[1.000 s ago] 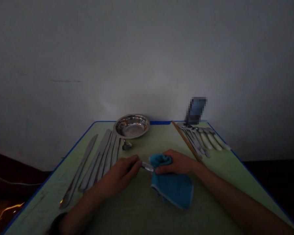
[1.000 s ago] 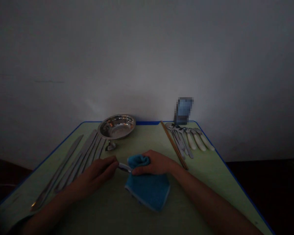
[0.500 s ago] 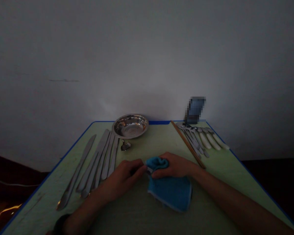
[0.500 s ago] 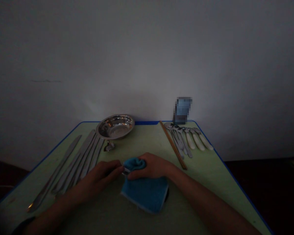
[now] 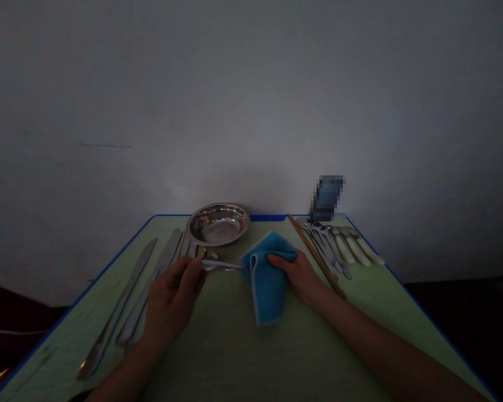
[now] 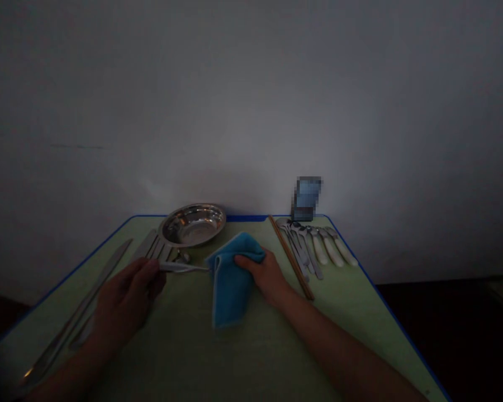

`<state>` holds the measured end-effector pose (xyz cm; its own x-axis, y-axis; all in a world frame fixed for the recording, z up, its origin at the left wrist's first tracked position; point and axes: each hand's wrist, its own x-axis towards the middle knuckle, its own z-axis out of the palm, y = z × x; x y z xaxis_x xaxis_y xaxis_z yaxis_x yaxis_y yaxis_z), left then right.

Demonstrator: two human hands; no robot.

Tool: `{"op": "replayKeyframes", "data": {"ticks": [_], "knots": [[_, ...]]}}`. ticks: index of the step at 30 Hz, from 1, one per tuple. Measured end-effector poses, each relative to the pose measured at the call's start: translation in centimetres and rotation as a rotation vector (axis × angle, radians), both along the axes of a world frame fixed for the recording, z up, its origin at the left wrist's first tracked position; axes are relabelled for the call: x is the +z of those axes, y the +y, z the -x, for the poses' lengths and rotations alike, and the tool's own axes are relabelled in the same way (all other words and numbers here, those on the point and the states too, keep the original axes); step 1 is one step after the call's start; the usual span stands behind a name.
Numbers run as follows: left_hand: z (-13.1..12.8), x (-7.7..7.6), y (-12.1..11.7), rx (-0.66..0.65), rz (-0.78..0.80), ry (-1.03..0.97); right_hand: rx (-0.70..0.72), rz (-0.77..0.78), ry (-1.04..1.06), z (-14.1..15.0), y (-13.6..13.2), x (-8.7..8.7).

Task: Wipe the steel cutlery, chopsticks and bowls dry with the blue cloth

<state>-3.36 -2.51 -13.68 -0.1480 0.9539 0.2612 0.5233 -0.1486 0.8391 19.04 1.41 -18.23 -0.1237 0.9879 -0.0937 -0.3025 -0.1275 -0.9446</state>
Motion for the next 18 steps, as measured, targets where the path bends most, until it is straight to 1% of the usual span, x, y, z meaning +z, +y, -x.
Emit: {"op": "replayKeyframes", "data": {"ticks": [1, 2, 4, 5, 6, 7, 9, 11, 15, 18], "knots": [[0.0, 0.0, 0.0, -0.081, 0.02, 0.028, -0.077, 0.001, 0.008, 0.2, 0.0, -0.1], [0.0, 0.0, 0.0, -0.192, 0.058, 0.055, -0.142, 0.007, 0.014, 0.3, 0.1, -0.2], [-0.3, -0.2, -0.2, -0.431, 0.165, 0.135, -0.234, 0.03, 0.024, 0.4, 0.2, -0.3], [-0.5, -0.2, -0.4, -0.527, 0.212, 0.192, -0.266, 0.043, 0.027, 0.4, 0.2, -0.3], [-0.8, -0.3, -0.5, -0.597, 0.247, 0.252, -0.285, 0.055, 0.032, 0.4, 0.3, -0.3], [-1.0, -0.3, -0.7, -0.637, 0.266, 0.301, -0.288, 0.066, 0.042, 0.4, 0.3, -0.2], [-1.5, -0.2, -1.0, -0.646, 0.274, 0.326, -0.263, 0.086, 0.084, 0.4, 0.3, 0.0], [-1.7, -0.2, -0.9, -0.61, 0.293, 0.256, -0.241, 0.084, 0.141, 0.4, 0.3, 0.2], [-1.3, -0.7, -0.1, -0.478, 0.351, 0.068, -0.254, 0.024, 0.192, 0.6, 0.3, 0.3], [-1.0, -1.2, 0.3, -0.367, 0.287, 0.01, -0.163, 0.002, 0.162, 0.6, 0.3, 0.2]]}}
